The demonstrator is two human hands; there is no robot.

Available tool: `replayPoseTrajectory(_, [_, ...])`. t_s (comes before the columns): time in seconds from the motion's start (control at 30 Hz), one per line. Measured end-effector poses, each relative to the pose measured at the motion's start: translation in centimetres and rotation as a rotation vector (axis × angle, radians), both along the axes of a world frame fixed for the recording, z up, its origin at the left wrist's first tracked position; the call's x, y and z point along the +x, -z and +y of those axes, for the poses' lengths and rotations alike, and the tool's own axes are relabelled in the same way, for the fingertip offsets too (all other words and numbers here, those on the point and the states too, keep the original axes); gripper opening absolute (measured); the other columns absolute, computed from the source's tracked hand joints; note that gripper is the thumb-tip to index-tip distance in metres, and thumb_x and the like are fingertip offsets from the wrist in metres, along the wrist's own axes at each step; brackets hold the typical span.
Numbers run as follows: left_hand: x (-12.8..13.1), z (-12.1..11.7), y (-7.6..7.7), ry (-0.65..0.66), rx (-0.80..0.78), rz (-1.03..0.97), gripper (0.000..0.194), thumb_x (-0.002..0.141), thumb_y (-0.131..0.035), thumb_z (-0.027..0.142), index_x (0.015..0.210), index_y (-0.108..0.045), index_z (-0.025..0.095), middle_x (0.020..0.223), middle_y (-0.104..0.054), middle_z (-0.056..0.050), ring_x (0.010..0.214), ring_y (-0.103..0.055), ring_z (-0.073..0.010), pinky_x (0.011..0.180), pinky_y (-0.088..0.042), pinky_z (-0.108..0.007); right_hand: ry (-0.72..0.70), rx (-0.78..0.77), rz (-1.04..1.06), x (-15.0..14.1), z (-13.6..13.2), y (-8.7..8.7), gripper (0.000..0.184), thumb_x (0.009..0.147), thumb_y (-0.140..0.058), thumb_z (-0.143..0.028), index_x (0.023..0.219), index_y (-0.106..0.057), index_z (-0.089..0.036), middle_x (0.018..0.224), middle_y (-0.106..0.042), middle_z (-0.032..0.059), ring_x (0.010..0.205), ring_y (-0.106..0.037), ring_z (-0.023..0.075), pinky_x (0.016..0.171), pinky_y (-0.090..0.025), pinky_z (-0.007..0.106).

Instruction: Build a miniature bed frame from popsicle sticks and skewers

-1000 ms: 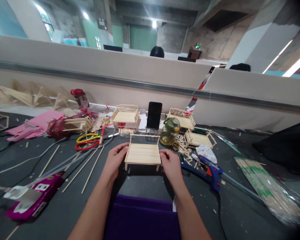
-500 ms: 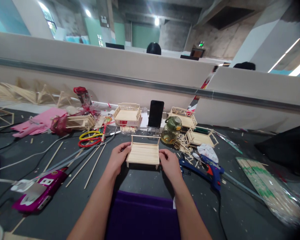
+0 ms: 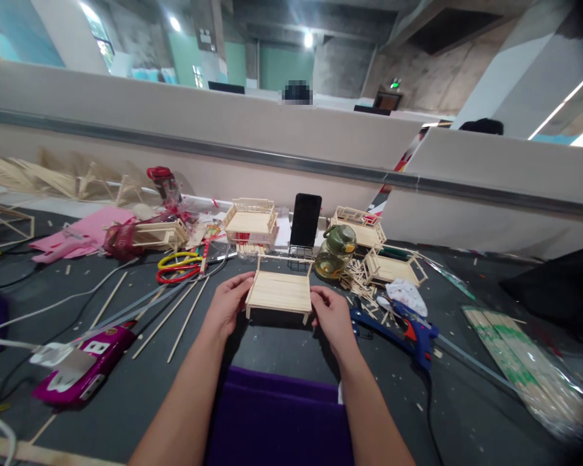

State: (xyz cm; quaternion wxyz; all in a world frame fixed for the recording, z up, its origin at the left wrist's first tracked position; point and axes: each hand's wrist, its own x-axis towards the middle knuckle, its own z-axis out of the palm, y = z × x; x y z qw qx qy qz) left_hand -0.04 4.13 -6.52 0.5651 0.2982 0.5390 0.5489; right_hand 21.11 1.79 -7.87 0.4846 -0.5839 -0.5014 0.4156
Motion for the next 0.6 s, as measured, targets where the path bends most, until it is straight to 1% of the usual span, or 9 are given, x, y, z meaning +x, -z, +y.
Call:
replayPoseTrajectory(0.13, [-0.1, 0.2, 0.3, -0.020, 0.005, 0.088, 0.054, 0.050, -0.081, 0.037, 0.097, -0.074, 0.012, 0.079, -0.074, -0.007, 0.060, -0.060, -0.0139, 0.051, -0.040, -0.022, 0.000, -0.001, -0.004, -0.6, 0.1, 0.6, 0.039, 0.077, -0.051, -0.039, 0.102, -0.063, -0.012, 0.074, -0.066, 0.0041, 0.047, -0.054, 0.0106, 0.035, -0.046, 0.019])
replayPoseTrajectory(0.27, [-0.1, 0.2, 0.5, -0.029, 0.007, 0.119, 0.054, 0.053, -0.078, 0.041, 0.098, -0.073, 0.013, 0.079, -0.074, -0.007, 0.059, -0.060, -0.0140, 0.049, -0.038, -0.021, -0.013, 0.007, 0.008, -0.8, 0.2, 1.3, 0.040, 0.079, -0.051, -0.042, 0.104, -0.060, -0.012, 0.080, -0.067, 0.0056, 0.047, -0.055, 0.0105, 0.037, -0.048, 0.021])
replayPoseTrajectory(0.37, [0.0, 0.1, 0.6, -0.043, 0.009, 0.138, 0.052, 0.056, -0.075, 0.044, 0.097, -0.072, 0.013, 0.080, -0.073, -0.006, 0.061, -0.060, -0.0142, 0.050, -0.038, -0.021, -0.012, 0.005, 0.017, -0.7, 0.3, 1.7, 0.042, 0.079, -0.053, -0.044, 0.106, -0.058, -0.012, 0.078, -0.065, 0.0044, 0.048, -0.056, 0.0113, 0.037, -0.049, 0.021])
replayPoseTrajectory(0.47, [0.1, 0.0, 0.4, -0.033, 0.004, 0.152, 0.050, 0.055, -0.075, 0.042, 0.095, -0.072, 0.014, 0.079, -0.072, -0.006, 0.060, -0.059, -0.0144, 0.049, -0.038, -0.022, -0.020, 0.001, 0.020, -0.7, 0.3, 1.8, 0.041, 0.079, -0.054, -0.043, 0.107, -0.058, -0.012, 0.079, -0.065, 0.0045, 0.047, -0.055, 0.0106, 0.036, -0.048, 0.021])
replayPoseTrajectory(0.6, [0.0, -0.2, 0.2, -0.010, -0.009, 0.173, 0.047, 0.054, -0.075, 0.039, 0.094, -0.072, 0.014, 0.075, -0.072, -0.006, 0.058, -0.060, -0.0157, 0.049, -0.040, -0.023, -0.012, -0.005, 0.023, -0.7, 0.4, 1.7, 0.042, 0.079, -0.053, -0.041, 0.107, -0.059, -0.011, 0.082, -0.065, 0.0064, 0.051, -0.057, 0.0113, 0.037, -0.049, 0.020])
